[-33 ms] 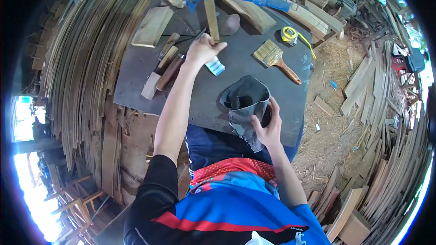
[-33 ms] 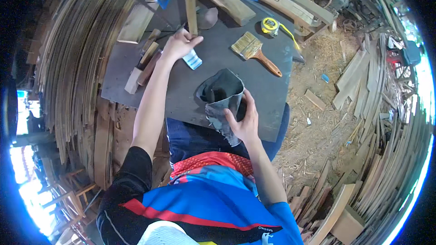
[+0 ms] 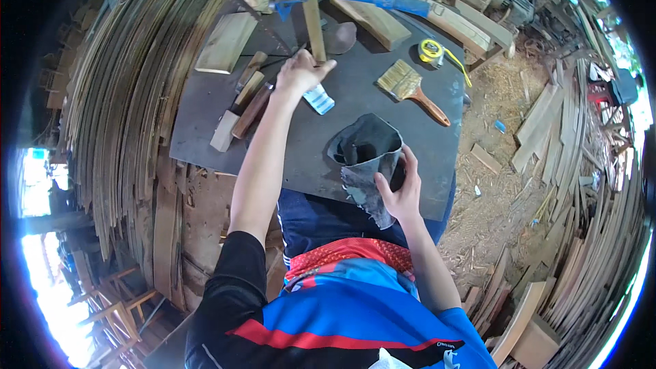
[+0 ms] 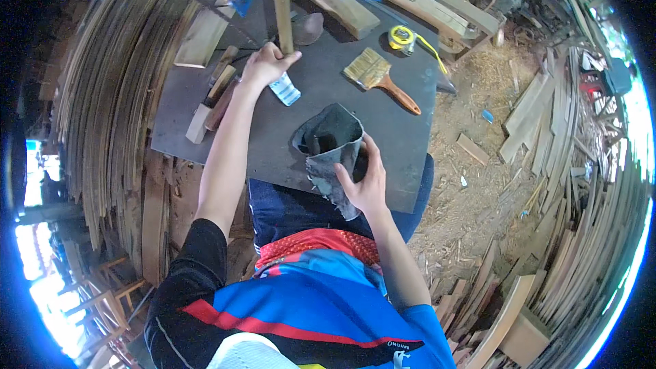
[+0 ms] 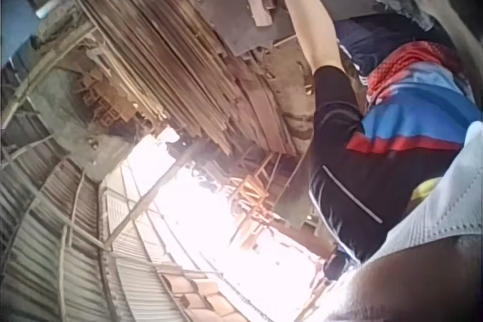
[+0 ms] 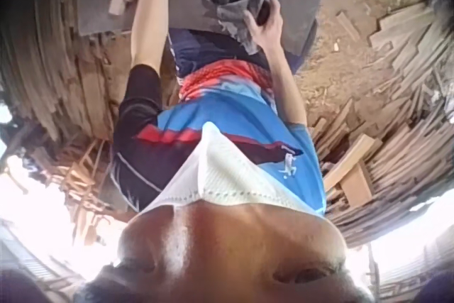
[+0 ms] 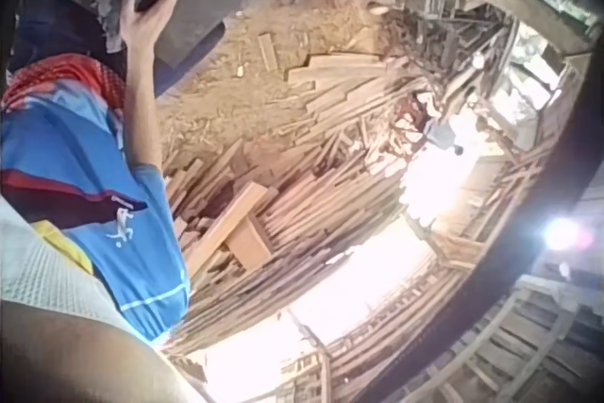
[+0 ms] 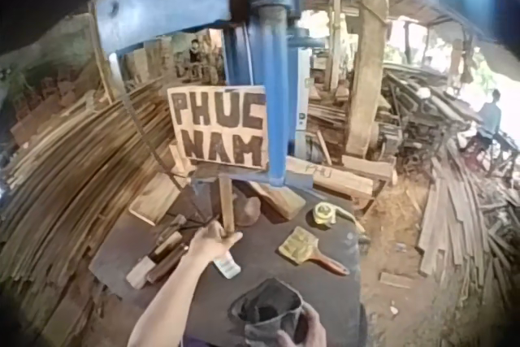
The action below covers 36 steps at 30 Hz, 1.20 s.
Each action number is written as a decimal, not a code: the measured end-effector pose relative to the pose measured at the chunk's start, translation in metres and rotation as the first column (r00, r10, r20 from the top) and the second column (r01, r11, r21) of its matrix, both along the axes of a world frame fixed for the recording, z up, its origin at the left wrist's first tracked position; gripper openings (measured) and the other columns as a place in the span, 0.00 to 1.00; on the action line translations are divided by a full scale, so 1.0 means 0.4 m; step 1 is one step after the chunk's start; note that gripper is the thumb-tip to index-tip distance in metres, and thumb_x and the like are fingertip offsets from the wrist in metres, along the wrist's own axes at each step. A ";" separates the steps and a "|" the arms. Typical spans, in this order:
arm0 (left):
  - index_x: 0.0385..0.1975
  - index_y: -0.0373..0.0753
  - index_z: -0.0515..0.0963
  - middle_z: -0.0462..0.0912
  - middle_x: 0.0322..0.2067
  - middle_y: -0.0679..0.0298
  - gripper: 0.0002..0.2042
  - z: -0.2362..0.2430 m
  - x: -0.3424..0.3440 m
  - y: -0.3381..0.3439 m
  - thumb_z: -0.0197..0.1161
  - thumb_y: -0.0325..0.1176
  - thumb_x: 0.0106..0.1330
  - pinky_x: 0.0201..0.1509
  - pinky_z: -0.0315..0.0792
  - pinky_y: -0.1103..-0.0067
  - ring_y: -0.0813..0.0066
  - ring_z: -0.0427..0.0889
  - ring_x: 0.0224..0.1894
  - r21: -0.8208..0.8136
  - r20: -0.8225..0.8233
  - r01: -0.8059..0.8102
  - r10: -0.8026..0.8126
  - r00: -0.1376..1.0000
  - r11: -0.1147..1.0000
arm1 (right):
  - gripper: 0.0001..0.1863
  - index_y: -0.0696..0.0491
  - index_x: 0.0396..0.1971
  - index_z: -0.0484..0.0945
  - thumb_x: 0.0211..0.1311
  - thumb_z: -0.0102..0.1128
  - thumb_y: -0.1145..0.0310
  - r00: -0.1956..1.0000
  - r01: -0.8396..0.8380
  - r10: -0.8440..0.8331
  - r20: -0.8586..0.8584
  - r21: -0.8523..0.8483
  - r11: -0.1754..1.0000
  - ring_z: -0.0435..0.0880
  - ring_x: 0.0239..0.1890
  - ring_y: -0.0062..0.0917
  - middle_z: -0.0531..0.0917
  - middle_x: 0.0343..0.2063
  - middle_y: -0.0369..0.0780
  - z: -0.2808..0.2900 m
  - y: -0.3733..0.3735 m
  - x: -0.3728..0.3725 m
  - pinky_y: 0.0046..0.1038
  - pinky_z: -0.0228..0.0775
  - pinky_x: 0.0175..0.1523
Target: Cleaning a wooden piece with a brush and cloth, followed by measuring a curved wooden plank with a tape measure.
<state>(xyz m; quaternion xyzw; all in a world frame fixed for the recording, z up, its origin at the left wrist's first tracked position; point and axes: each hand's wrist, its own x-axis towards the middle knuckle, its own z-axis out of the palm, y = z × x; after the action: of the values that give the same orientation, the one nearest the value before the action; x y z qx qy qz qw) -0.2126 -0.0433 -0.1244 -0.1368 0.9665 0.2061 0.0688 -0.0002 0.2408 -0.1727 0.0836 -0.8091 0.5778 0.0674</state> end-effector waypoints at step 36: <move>0.44 0.34 0.88 0.90 0.46 0.46 0.35 0.022 -0.102 -0.047 0.55 0.67 0.70 0.51 0.81 0.65 0.56 0.90 0.49 0.036 -0.065 -0.053 0.056 0.996 0.998 | 0.42 0.61 0.63 0.71 0.52 0.81 0.58 0.997 -0.021 0.029 -0.064 0.132 0.991 0.84 0.52 0.42 0.83 0.50 0.49 0.011 0.003 -0.004 0.38 0.75 0.60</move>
<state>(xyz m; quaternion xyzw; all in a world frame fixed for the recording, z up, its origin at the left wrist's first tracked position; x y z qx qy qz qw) -0.2533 -0.0620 -0.1155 -0.1550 0.9605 0.2288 0.0334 -0.0019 0.2419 -0.1685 0.1171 -0.8417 0.5208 0.0812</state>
